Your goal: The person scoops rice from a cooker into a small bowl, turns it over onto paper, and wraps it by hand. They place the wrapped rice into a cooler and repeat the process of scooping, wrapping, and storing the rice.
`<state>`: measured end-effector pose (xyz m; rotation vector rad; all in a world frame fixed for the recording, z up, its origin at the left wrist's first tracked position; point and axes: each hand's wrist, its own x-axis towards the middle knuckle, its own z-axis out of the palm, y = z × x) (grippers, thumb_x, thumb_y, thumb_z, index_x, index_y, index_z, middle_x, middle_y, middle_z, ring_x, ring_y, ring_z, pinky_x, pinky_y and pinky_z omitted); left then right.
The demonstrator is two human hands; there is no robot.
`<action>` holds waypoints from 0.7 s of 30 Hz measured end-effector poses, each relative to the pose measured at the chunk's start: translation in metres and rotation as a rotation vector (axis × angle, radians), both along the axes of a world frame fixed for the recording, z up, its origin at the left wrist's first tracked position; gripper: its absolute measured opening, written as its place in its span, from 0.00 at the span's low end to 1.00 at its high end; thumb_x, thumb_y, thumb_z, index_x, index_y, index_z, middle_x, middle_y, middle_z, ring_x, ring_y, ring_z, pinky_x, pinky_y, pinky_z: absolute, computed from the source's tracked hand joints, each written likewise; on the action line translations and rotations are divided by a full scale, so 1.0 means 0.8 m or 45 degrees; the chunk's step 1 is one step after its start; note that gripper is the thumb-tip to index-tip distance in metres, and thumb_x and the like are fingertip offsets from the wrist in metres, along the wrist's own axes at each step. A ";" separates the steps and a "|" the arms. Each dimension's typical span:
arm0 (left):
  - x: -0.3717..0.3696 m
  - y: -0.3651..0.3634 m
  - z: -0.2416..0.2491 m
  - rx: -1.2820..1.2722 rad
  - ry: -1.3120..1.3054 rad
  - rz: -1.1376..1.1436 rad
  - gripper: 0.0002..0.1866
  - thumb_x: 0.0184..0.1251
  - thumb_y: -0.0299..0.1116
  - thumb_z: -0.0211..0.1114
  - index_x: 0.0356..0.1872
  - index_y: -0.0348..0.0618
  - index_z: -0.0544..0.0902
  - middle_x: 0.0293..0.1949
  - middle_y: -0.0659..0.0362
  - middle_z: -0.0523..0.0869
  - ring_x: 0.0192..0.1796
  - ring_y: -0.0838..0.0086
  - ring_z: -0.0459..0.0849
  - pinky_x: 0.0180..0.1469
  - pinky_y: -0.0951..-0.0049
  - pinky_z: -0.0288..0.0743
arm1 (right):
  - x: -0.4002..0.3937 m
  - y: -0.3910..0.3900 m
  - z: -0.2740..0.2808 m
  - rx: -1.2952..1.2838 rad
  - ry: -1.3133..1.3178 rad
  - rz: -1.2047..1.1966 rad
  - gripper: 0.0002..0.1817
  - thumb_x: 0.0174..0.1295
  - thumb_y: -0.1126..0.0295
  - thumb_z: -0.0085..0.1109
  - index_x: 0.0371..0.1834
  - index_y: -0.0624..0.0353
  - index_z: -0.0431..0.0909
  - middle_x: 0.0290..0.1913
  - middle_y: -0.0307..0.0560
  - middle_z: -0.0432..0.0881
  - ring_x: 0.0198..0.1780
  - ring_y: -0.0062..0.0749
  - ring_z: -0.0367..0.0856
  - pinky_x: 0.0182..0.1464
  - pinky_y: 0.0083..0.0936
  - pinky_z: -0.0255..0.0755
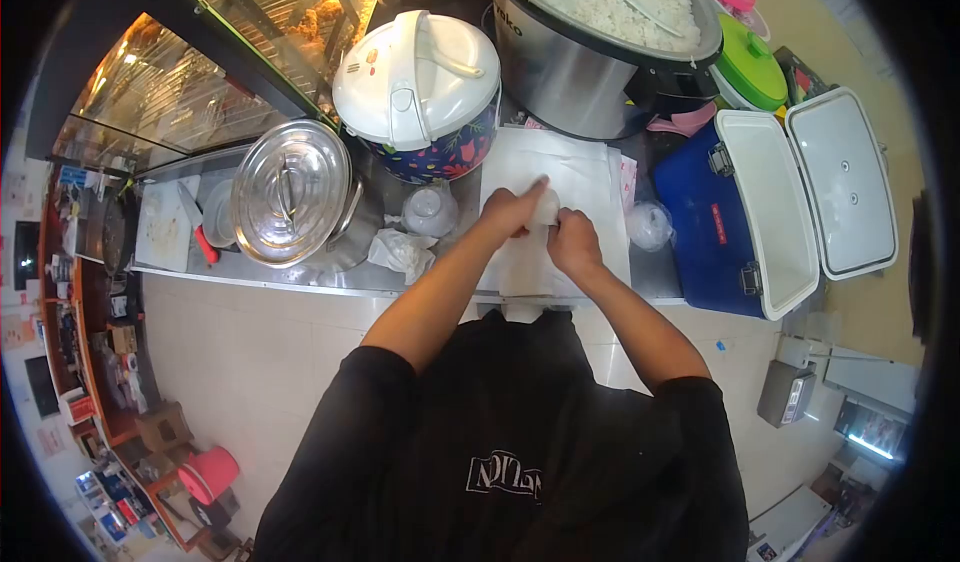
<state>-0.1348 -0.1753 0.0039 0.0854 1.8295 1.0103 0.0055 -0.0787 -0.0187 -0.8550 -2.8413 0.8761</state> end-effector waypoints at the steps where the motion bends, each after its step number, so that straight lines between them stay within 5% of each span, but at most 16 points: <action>1: -0.001 0.001 -0.007 0.036 -0.059 0.130 0.33 0.69 0.57 0.68 0.46 0.26 0.83 0.40 0.44 0.87 0.35 0.57 0.90 0.27 0.60 0.84 | -0.003 -0.010 0.011 -0.007 0.008 -0.015 0.08 0.63 0.76 0.57 0.41 0.70 0.79 0.42 0.66 0.80 0.45 0.65 0.81 0.51 0.52 0.76; 3: 0.001 0.007 -0.021 0.115 -0.180 0.393 0.32 0.67 0.56 0.71 0.46 0.27 0.83 0.41 0.45 0.87 0.36 0.61 0.90 0.23 0.67 0.84 | -0.002 -0.019 0.015 0.013 0.020 -0.025 0.10 0.64 0.76 0.56 0.46 0.70 0.79 0.43 0.65 0.81 0.47 0.62 0.82 0.52 0.50 0.77; 5: 0.018 0.004 -0.026 0.313 -0.310 0.578 0.27 0.66 0.49 0.74 0.47 0.29 0.84 0.41 0.47 0.87 0.36 0.62 0.90 0.32 0.69 0.87 | 0.003 -0.025 0.009 0.058 0.023 -0.017 0.15 0.65 0.76 0.54 0.53 0.70 0.79 0.45 0.62 0.82 0.50 0.55 0.84 0.55 0.45 0.79; 7: 0.033 -0.005 -0.026 0.547 -0.472 0.763 0.26 0.66 0.48 0.75 0.48 0.32 0.84 0.42 0.50 0.88 0.37 0.64 0.88 0.39 0.68 0.87 | 0.006 -0.022 0.024 -0.537 0.317 -0.127 0.17 0.67 0.75 0.55 0.58 0.68 0.77 0.49 0.58 0.83 0.52 0.48 0.84 0.57 0.40 0.78; 10: 0.056 -0.032 0.014 0.689 -0.372 0.500 0.24 0.67 0.42 0.76 0.58 0.37 0.82 0.50 0.53 0.86 0.53 0.69 0.84 0.57 0.65 0.78 | 0.011 -0.018 0.042 -1.445 0.641 -0.329 0.21 0.68 0.70 0.58 0.63 0.62 0.76 0.56 0.49 0.82 0.59 0.36 0.80 0.64 0.37 0.73; 12: 0.070 -0.038 0.017 0.853 -0.067 0.442 0.24 0.66 0.39 0.76 0.58 0.38 0.82 0.50 0.56 0.86 0.55 0.72 0.82 0.60 0.66 0.74 | 0.020 -0.014 0.062 -1.966 0.727 -0.385 0.23 0.71 0.63 0.57 0.67 0.57 0.74 0.61 0.41 0.81 0.67 0.31 0.74 0.71 0.39 0.64; 15: 0.062 -0.059 0.013 0.984 -0.061 0.275 0.24 0.64 0.34 0.77 0.58 0.37 0.82 0.49 0.58 0.86 0.53 0.76 0.82 0.56 0.72 0.77 | 0.026 -0.009 0.092 -2.139 0.638 -0.414 0.23 0.73 0.60 0.55 0.66 0.59 0.74 0.61 0.38 0.81 0.66 0.32 0.74 0.69 0.40 0.64; 18: 0.064 -0.090 0.054 1.034 -0.163 0.085 0.23 0.63 0.32 0.78 0.57 0.36 0.81 0.45 0.58 0.86 0.44 0.77 0.85 0.46 0.75 0.81 | 0.034 0.000 0.087 -1.839 0.368 -0.158 0.21 0.72 0.60 0.60 0.61 0.62 0.78 0.58 0.45 0.82 0.58 0.29 0.79 0.59 0.28 0.70; 21: 0.059 -0.117 0.084 0.635 -0.147 -0.129 0.25 0.62 0.31 0.79 0.58 0.37 0.80 0.42 0.58 0.86 0.40 0.78 0.84 0.44 0.74 0.81 | 0.032 0.005 0.108 -1.360 0.120 0.222 0.23 0.72 0.61 0.64 0.63 0.63 0.75 0.51 0.47 0.83 0.49 0.23 0.81 0.51 0.21 0.74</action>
